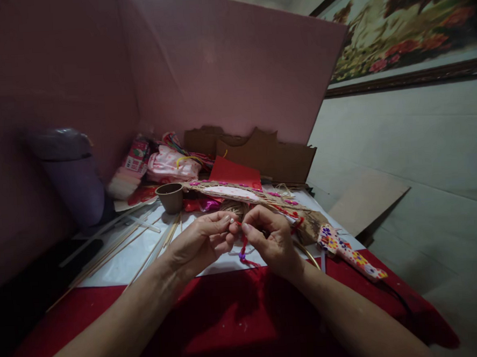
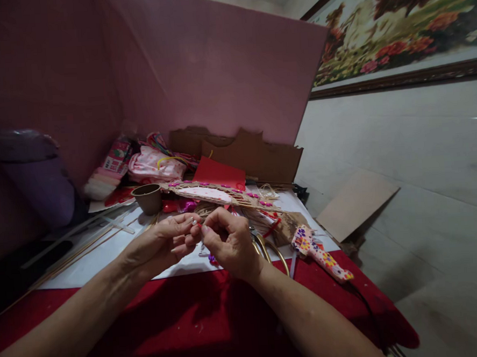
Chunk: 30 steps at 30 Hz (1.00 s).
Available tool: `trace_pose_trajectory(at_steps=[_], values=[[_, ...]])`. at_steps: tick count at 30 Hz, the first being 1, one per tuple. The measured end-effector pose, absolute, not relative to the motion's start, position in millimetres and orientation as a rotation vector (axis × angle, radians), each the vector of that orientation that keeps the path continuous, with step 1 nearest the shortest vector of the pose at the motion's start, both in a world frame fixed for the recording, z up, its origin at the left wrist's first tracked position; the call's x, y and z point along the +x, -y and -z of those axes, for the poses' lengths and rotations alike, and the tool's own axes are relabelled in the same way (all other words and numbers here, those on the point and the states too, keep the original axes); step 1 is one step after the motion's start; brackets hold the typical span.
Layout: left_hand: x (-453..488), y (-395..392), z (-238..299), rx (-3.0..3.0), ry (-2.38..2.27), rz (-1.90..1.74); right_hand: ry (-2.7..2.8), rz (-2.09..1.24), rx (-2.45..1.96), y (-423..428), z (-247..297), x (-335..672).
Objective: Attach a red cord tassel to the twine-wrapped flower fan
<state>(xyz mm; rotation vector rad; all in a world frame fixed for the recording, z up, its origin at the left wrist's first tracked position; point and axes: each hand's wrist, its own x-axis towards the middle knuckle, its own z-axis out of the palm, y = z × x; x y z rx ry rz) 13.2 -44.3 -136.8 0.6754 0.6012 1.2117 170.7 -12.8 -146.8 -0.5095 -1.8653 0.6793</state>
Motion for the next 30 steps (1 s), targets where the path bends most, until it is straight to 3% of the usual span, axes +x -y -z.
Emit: trace_pose_trajectory(at_steps=[30], values=[[13.5,46.3,134.7,0.661,-0.631,-1.197,1.845,-0.624,-0.511,13.5,147.0,170.4]])
